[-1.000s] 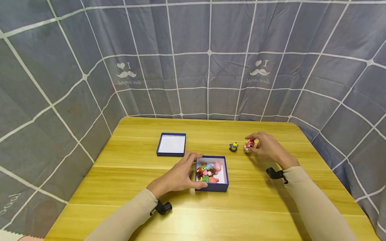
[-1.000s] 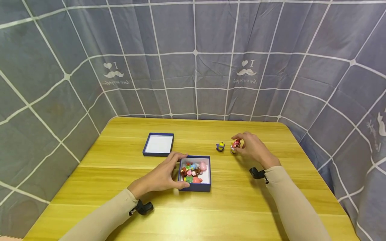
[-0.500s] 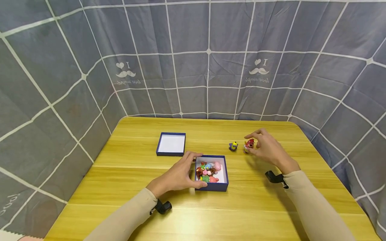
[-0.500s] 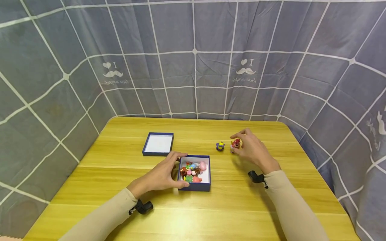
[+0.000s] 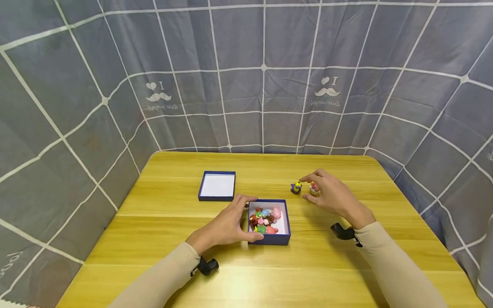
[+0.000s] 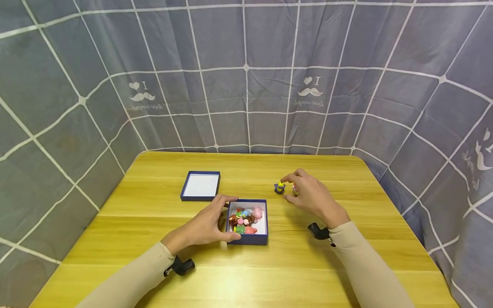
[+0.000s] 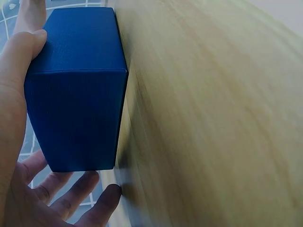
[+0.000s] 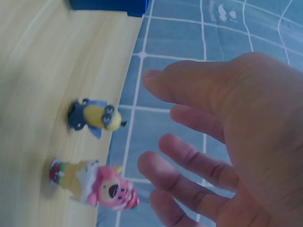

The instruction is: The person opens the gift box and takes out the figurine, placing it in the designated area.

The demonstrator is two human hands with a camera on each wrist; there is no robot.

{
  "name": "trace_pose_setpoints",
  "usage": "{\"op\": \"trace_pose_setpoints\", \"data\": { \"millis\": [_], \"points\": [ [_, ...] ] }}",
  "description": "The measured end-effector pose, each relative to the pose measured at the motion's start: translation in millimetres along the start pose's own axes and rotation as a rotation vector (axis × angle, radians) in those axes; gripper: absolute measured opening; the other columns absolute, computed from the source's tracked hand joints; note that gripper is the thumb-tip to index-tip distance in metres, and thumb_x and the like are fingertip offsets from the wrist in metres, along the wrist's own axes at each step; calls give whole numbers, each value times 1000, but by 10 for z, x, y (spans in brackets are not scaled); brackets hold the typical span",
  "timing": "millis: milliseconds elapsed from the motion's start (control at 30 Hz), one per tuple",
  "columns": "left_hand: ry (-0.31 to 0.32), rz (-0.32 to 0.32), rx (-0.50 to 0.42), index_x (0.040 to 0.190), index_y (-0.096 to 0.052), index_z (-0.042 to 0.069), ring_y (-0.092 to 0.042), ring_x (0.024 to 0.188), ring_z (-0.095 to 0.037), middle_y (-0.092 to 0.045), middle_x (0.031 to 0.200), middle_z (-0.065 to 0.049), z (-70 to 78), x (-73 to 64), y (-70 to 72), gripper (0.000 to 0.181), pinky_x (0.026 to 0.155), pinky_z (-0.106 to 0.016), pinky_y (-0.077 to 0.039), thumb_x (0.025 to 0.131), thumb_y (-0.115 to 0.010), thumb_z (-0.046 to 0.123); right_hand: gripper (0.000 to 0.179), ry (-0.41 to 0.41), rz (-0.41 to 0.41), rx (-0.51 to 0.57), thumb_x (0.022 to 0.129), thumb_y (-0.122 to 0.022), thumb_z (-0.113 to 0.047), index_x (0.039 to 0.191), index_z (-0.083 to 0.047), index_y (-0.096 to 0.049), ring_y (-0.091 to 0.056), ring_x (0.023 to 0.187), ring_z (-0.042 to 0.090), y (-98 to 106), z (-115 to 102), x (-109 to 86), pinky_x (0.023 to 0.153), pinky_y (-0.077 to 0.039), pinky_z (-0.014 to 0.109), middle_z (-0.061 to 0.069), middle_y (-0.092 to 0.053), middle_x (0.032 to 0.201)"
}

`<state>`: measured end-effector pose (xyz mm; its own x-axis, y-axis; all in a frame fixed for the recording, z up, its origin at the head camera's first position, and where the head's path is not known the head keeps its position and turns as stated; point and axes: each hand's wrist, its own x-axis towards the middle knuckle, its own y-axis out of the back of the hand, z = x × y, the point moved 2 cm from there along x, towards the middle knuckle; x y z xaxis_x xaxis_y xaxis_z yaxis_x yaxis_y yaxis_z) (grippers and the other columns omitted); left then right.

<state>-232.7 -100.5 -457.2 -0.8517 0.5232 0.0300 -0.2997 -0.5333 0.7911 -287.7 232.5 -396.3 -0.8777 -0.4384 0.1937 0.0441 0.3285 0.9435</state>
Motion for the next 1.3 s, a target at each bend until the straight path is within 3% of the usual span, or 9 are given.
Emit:
{"op": "trace_pose_setpoints", "data": {
  "millis": [267,667,867,1133,1300],
  "points": [
    [3,0,-6,167,-29,27,-58,131,-19,-41,158,-3,2,-8,17,116,115,-45,-50,78,-77,82,48,54,-26,-1,91,-87,-34,134,-18,-73,-69,90,17,-32,-228,14,68,-54,34,3,-69,122],
    [9,-2,-33,166,-29,30,-57,132,-19,-42,157,0,-8,-7,18,116,115,-45,-50,76,-79,82,47,168,-60,37,91,-88,-34,133,-19,-72,-73,96,20,-97,-635,114,78,-61,38,3,-73,124],
    [11,-4,-29,167,-27,23,-58,130,-19,-42,158,-2,-13,8,28,120,115,-44,-50,76,-79,82,45,206,-87,75,93,-86,-33,133,-18,-72,-73,98,19,-148,-818,181,82,-61,37,4,-74,128],
    [7,-5,-38,166,-27,19,-59,130,-20,-40,160,-4,4,7,51,118,114,-45,-51,78,-81,77,44,261,-239,226,98,-80,-35,136,-14,-71,-69,92,22,-230,-1030,248,78,-54,28,3,-73,126],
    [-1,-5,-52,167,-27,22,-59,130,-21,-41,158,-1,11,-4,38,116,112,-43,-51,79,-83,74,44,314,-361,290,99,-79,-27,137,-9,-70,-71,92,15,-270,-1104,274,80,-57,26,6,-74,128]
  ]
}}
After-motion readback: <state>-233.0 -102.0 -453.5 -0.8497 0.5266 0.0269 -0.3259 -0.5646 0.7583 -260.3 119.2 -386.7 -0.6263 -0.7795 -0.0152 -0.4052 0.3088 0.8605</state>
